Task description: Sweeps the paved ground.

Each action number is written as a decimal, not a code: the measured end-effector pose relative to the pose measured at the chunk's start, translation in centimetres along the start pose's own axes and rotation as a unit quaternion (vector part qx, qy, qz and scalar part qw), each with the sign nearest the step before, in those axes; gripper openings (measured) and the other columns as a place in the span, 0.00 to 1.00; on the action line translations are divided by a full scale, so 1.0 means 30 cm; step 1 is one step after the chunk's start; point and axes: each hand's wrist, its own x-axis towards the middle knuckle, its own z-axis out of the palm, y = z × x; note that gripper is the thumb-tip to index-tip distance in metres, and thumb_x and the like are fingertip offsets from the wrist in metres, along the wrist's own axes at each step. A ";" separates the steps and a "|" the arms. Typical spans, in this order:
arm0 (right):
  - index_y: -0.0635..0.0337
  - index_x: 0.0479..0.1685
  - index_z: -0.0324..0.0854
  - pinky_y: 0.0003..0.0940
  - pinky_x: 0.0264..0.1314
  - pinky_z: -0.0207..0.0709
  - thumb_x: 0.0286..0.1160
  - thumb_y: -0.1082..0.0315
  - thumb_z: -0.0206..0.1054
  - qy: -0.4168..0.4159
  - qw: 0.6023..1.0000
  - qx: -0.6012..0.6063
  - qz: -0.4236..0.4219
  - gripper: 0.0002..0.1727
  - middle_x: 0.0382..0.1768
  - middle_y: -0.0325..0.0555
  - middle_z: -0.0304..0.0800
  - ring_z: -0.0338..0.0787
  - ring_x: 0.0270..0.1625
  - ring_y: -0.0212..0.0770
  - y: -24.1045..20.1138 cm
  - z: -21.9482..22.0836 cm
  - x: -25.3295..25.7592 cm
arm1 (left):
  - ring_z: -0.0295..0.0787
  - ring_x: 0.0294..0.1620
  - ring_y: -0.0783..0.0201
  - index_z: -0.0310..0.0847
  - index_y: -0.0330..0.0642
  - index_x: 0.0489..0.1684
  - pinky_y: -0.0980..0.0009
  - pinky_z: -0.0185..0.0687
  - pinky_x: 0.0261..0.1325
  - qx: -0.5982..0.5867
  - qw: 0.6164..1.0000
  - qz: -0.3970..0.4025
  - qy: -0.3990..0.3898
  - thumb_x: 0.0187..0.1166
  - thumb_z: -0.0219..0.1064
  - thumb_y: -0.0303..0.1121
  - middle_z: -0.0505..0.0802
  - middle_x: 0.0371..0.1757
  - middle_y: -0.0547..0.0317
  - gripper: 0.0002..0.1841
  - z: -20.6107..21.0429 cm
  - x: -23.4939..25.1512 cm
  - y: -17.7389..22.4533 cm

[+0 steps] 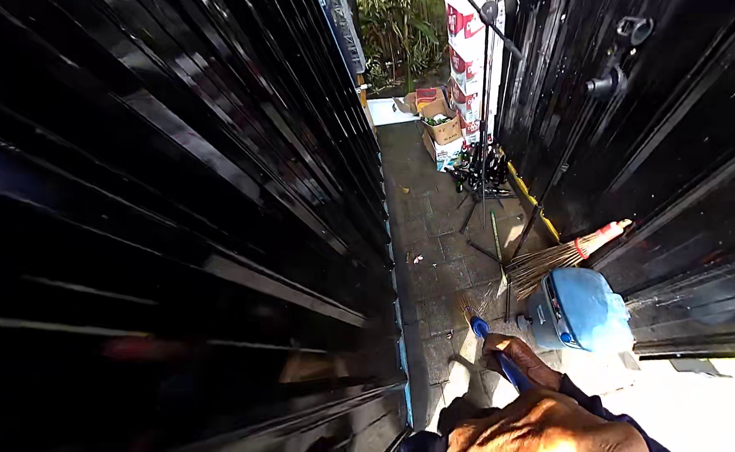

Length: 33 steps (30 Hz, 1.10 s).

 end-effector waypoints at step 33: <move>0.64 0.43 0.89 0.58 0.63 0.83 0.77 0.67 0.70 -0.137 0.961 -0.157 -0.180 0.09 0.49 0.56 0.92 0.91 0.56 0.54 0.349 -0.878 2.487 | 0.83 0.75 0.45 0.84 0.34 0.32 0.47 0.71 0.85 0.143 0.883 -0.220 0.390 0.80 0.73 0.35 0.95 0.53 0.45 0.13 -1.579 0.345 -1.210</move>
